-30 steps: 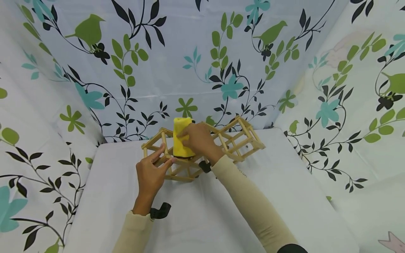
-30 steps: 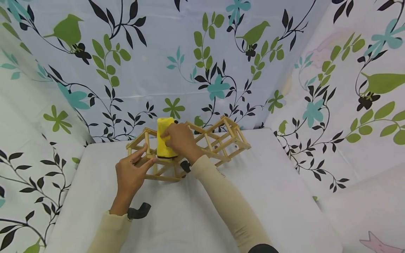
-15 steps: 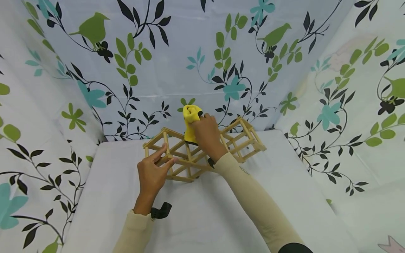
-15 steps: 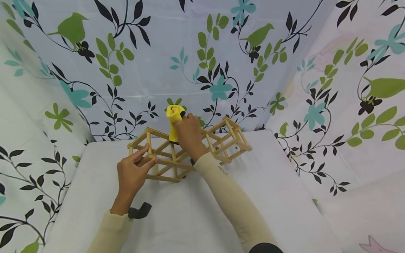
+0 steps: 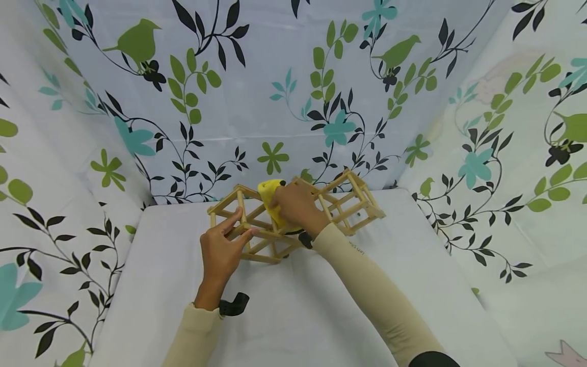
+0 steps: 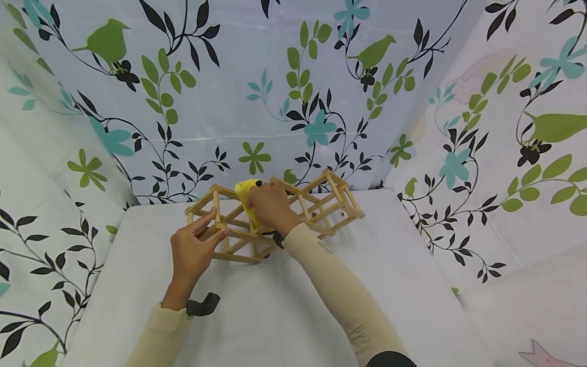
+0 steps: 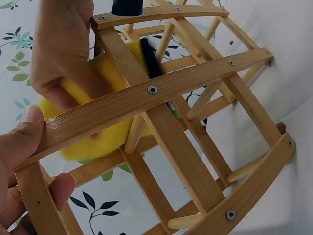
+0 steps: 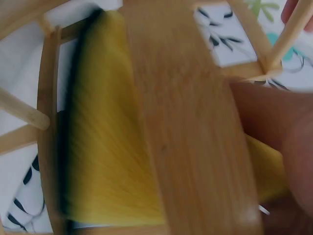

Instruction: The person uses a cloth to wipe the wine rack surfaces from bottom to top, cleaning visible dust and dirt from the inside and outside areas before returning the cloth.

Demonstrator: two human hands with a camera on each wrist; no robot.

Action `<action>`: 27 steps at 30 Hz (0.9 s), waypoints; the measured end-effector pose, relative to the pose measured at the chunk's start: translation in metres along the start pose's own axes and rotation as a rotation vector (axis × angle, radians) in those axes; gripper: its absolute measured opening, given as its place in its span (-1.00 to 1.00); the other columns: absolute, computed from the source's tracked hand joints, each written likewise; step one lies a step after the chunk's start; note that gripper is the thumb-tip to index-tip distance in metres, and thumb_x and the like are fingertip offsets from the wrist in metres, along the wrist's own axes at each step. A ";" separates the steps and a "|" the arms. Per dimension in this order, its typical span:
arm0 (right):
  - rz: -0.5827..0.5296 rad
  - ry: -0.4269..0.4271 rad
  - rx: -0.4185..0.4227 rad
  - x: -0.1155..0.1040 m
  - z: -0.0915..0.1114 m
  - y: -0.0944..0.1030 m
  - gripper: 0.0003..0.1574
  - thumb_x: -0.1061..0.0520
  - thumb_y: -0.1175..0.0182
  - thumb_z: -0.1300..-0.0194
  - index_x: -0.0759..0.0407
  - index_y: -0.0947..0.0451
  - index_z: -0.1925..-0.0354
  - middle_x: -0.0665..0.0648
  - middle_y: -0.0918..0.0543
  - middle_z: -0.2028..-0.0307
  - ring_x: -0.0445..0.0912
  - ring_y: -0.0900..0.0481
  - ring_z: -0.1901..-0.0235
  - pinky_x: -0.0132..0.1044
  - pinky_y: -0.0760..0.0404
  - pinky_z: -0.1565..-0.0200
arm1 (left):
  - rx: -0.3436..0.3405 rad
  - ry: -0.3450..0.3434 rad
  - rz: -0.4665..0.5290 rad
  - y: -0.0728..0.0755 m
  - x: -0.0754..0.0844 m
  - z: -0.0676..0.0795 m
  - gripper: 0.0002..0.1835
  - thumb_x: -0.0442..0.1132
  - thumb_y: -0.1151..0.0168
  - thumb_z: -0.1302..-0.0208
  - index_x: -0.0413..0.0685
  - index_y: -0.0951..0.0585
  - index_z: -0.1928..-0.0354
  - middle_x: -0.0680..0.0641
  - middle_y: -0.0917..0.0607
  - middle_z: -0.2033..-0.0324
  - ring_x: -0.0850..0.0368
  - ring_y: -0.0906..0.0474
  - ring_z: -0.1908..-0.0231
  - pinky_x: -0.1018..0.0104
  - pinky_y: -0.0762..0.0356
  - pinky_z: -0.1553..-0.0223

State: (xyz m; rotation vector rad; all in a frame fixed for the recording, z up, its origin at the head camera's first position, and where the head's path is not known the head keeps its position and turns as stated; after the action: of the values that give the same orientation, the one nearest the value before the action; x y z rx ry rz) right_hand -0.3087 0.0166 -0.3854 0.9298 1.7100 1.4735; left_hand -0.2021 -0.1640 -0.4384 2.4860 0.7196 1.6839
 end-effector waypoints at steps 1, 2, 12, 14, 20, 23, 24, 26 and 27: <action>-0.058 -0.009 0.022 0.003 0.002 0.002 -0.55 0.26 -0.42 -0.33 -0.19 -0.83 -0.09 0.00 -0.87 0.02 0.09 -0.77 0.03 0.02 -0.58 -0.21 | -0.004 -0.002 0.001 -0.001 -0.001 0.000 -0.33 -0.24 -0.67 -0.12 -0.11 -0.67 -0.31 -0.03 -0.70 -0.28 0.00 -0.69 -0.26 0.35 -0.65 -0.12; -0.105 -0.017 0.081 0.007 0.003 0.005 -0.56 0.25 -0.44 -0.32 -0.16 -0.83 -0.09 0.01 -0.87 0.02 0.08 -0.78 0.05 0.02 -0.61 -0.18 | -0.010 -0.004 0.004 -0.002 -0.001 0.000 -0.33 -0.23 -0.66 -0.13 -0.11 -0.67 -0.31 -0.03 -0.70 -0.28 0.00 -0.68 -0.26 0.36 -0.65 -0.12; -0.731 -0.278 0.545 0.074 0.026 0.040 -0.59 0.15 -0.51 -0.32 -0.06 -0.80 -0.13 0.23 -0.78 -0.18 0.14 -0.73 -0.20 0.00 -0.79 -0.12 | -0.026 -0.011 -0.009 0.001 -0.001 -0.003 -0.32 -0.23 -0.65 -0.16 -0.11 -0.64 -0.34 -0.04 -0.68 -0.30 -0.03 -0.67 -0.29 0.13 -0.64 -0.21; -0.716 -0.312 0.556 0.088 0.033 0.043 -0.60 0.17 -0.51 -0.32 -0.05 -0.81 -0.12 0.24 -0.77 -0.18 0.16 -0.72 -0.22 0.03 -0.77 -0.15 | -0.034 -0.011 -0.005 0.002 -0.001 -0.003 -0.33 -0.23 -0.64 -0.16 -0.11 -0.64 -0.34 -0.03 -0.67 -0.31 -0.02 -0.68 -0.28 0.15 -0.65 -0.21; -0.590 -0.295 0.245 0.106 0.043 0.031 -0.58 0.15 -0.51 -0.33 -0.08 -0.80 -0.15 0.28 -0.71 -0.26 0.22 -0.65 -0.28 0.11 -0.77 -0.14 | -0.008 -0.017 -0.023 0.008 -0.003 -0.005 -0.32 -0.23 -0.66 -0.13 -0.10 -0.66 -0.33 -0.04 -0.69 -0.28 -0.02 -0.70 -0.25 0.20 -0.65 -0.17; -0.612 -0.244 0.053 0.106 0.040 0.013 -0.55 0.14 -0.50 -0.34 -0.09 -0.77 -0.18 0.25 -0.70 -0.29 0.17 -0.63 -0.27 0.05 -0.77 -0.14 | -0.007 -0.023 -0.020 0.011 -0.003 -0.005 -0.32 -0.23 -0.65 -0.13 -0.11 -0.65 -0.33 -0.06 -0.69 -0.28 -0.04 -0.68 -0.27 0.19 -0.64 -0.18; -0.630 -0.216 0.006 0.105 0.037 0.007 -0.55 0.15 -0.50 -0.34 -0.07 -0.77 -0.18 0.24 -0.70 -0.28 0.15 -0.62 -0.27 0.03 -0.75 -0.16 | -0.011 -0.022 -0.018 0.011 -0.004 -0.005 -0.32 -0.22 -0.65 -0.14 -0.11 -0.65 -0.34 -0.06 -0.69 -0.29 -0.05 -0.67 -0.28 0.20 -0.63 -0.19; -0.673 -0.152 -0.086 0.103 0.030 -0.004 -0.58 0.17 -0.48 -0.36 -0.02 -0.78 -0.17 0.22 -0.74 -0.23 0.13 -0.63 -0.23 -0.01 -0.73 -0.18 | -0.019 -0.017 -0.012 0.011 -0.004 -0.006 -0.31 -0.21 -0.65 -0.15 -0.11 -0.64 -0.34 -0.06 -0.68 -0.30 -0.05 -0.66 -0.29 0.20 -0.63 -0.20; -0.706 -0.114 -0.133 0.102 0.026 -0.010 -0.60 0.21 -0.45 -0.38 0.01 -0.78 -0.16 0.21 -0.75 -0.21 0.12 -0.62 -0.26 -0.04 -0.71 -0.22 | -0.022 -0.011 -0.009 0.010 -0.004 -0.006 -0.31 -0.21 -0.64 -0.15 -0.10 -0.64 -0.35 -0.05 -0.68 -0.30 -0.04 -0.66 -0.30 0.21 -0.63 -0.21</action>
State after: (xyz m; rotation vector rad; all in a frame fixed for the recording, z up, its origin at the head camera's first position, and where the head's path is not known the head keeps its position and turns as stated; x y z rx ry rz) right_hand -0.3389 0.1164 -0.4028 0.2730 1.5975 1.0171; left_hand -0.2047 -0.1761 -0.4365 2.4719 0.7065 1.6643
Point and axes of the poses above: each hand's wrist, its own z-axis away from the middle knuckle, its own y-axis out of the back of the hand, x = y × z, the point moved 3 cm from there along -z, towards the middle knuckle
